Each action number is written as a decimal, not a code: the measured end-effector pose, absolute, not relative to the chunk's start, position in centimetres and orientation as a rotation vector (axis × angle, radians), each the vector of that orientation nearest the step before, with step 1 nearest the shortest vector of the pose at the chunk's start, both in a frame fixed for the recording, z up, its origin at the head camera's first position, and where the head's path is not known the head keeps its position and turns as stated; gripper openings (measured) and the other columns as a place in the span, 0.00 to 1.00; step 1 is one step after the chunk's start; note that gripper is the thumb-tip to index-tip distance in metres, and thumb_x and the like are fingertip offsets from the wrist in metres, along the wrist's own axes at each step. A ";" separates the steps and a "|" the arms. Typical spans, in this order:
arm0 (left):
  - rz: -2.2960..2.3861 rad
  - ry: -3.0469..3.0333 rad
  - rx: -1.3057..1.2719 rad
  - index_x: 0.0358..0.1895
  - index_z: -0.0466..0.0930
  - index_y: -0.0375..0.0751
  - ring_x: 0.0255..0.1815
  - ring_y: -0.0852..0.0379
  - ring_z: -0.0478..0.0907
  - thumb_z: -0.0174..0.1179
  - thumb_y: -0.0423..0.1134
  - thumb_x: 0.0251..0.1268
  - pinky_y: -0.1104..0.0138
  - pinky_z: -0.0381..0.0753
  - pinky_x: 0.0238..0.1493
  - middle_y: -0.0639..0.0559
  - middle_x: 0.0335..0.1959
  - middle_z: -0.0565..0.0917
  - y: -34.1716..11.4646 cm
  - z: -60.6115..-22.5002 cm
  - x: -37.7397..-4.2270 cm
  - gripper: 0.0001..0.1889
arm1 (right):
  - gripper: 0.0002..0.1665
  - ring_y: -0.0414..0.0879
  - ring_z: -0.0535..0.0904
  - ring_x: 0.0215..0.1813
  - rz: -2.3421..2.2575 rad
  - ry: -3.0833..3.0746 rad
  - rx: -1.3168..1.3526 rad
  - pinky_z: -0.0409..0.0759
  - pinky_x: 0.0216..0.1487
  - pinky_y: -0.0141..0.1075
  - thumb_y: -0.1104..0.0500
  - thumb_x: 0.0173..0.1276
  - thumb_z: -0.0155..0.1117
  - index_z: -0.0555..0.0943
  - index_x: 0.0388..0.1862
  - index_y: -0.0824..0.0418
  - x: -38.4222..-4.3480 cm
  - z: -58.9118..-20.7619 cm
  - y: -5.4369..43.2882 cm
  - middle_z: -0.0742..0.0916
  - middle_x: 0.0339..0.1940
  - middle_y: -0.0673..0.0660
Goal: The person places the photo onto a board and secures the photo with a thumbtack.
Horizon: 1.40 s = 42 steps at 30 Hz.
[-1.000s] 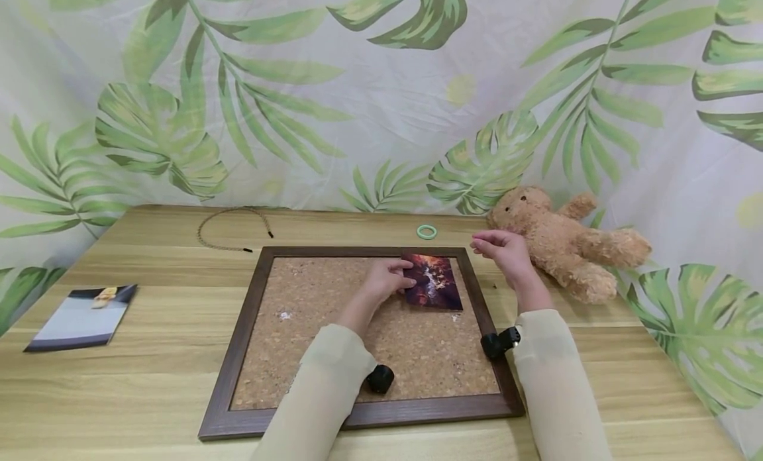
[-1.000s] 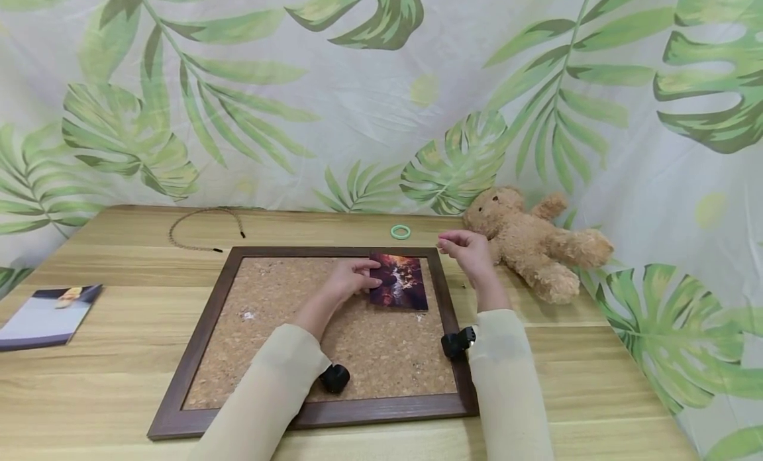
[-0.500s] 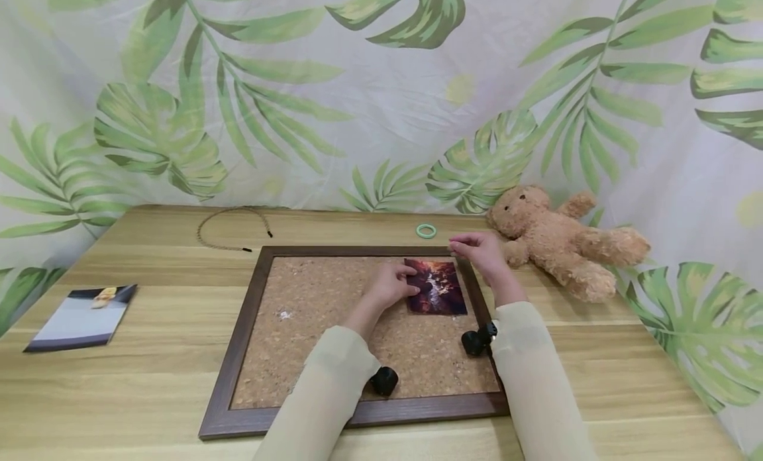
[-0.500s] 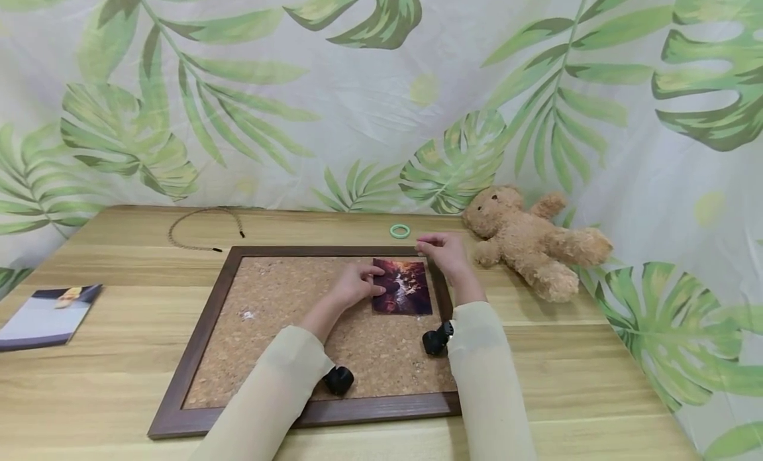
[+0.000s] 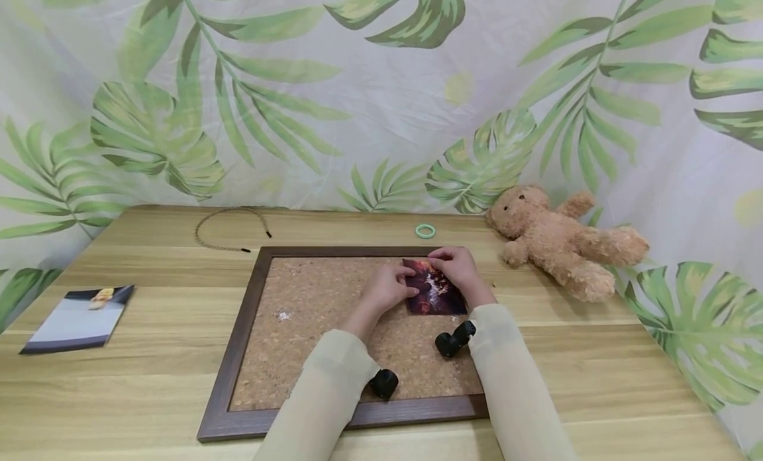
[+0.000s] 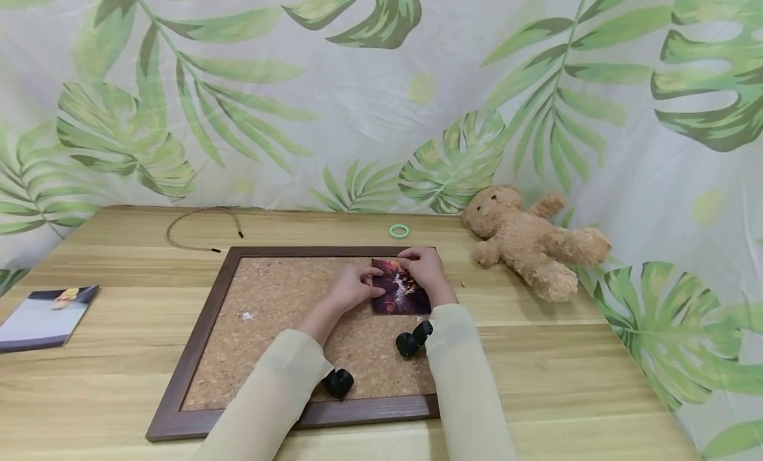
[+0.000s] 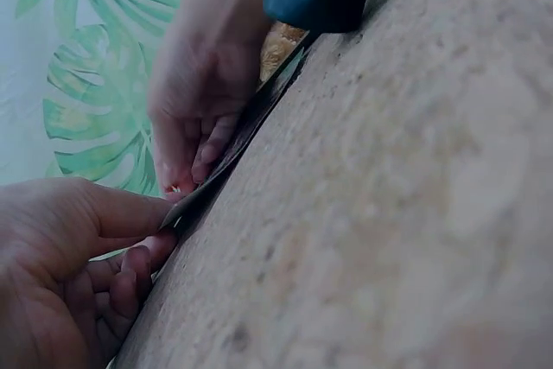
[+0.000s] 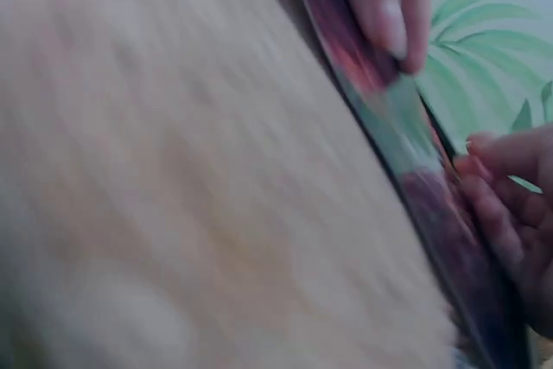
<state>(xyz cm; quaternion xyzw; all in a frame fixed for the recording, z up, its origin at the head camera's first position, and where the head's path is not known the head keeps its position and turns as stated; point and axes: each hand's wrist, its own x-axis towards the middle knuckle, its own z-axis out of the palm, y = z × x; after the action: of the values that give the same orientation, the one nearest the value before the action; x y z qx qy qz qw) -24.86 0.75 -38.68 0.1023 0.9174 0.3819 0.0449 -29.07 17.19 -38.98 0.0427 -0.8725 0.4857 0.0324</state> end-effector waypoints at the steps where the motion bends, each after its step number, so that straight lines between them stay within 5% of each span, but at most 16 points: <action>1: 1.162 2.805 0.319 0.46 0.78 0.45 0.21 0.60 0.68 0.64 0.41 0.46 0.69 0.65 0.22 0.55 0.21 0.73 0.8 -38.7 -24.8 0.20 | 0.09 0.48 0.75 0.36 1.438 -2.697 0.127 0.70 0.37 0.35 0.64 0.56 0.61 0.82 0.33 0.68 -29.0 -39.2 17.1 0.83 0.31 0.59; 7: 1.083 2.867 0.353 0.47 0.78 0.43 0.24 0.60 0.70 0.64 0.42 0.46 0.68 0.68 0.25 0.55 0.21 0.74 0.8 -38.7 -24.5 0.20 | 0.08 0.49 0.75 0.38 1.333 -2.701 0.116 0.69 0.39 0.38 0.62 0.56 0.61 0.82 0.33 0.65 -29.0 -39.8 17.1 0.83 0.34 0.59; 12: 0.924 3.005 0.384 0.45 0.78 0.42 0.37 0.53 0.74 0.63 0.45 0.46 0.62 0.71 0.36 0.50 0.35 0.79 0.8 -38.6 -24.1 0.20 | 0.08 0.49 0.75 0.37 1.315 -2.705 0.138 0.69 0.38 0.38 0.62 0.56 0.61 0.82 0.33 0.65 -28.9 -39.7 17.0 0.83 0.33 0.58; 23: 0.547 3.123 0.539 0.55 0.71 0.49 0.60 0.46 0.55 0.51 0.52 0.56 0.47 0.49 0.54 0.47 0.61 0.62 0.7 -39.6 -23.8 0.23 | 0.08 0.49 0.75 0.37 1.296 -2.722 0.140 0.69 0.38 0.38 0.63 0.56 0.61 0.83 0.33 0.65 -28.8 -39.6 16.8 0.83 0.33 0.58; 42: 0.581 3.010 0.543 0.60 0.65 0.48 0.64 0.45 0.46 0.49 0.56 0.56 0.43 0.38 0.55 0.46 0.64 0.55 0.7 -39.2 -23.4 0.29 | 0.06 0.49 0.74 0.33 1.199 -2.797 0.074 0.68 0.34 0.38 0.60 0.56 0.61 0.83 0.29 0.61 -28.8 -39.5 16.5 0.83 0.31 0.55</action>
<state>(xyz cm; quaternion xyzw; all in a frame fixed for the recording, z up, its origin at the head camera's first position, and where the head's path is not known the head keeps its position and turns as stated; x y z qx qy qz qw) -23.37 0.65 -39.17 0.1743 0.9668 0.1865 0.0140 -28.84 16.48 -39.46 0.0242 -0.9177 0.3935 0.0486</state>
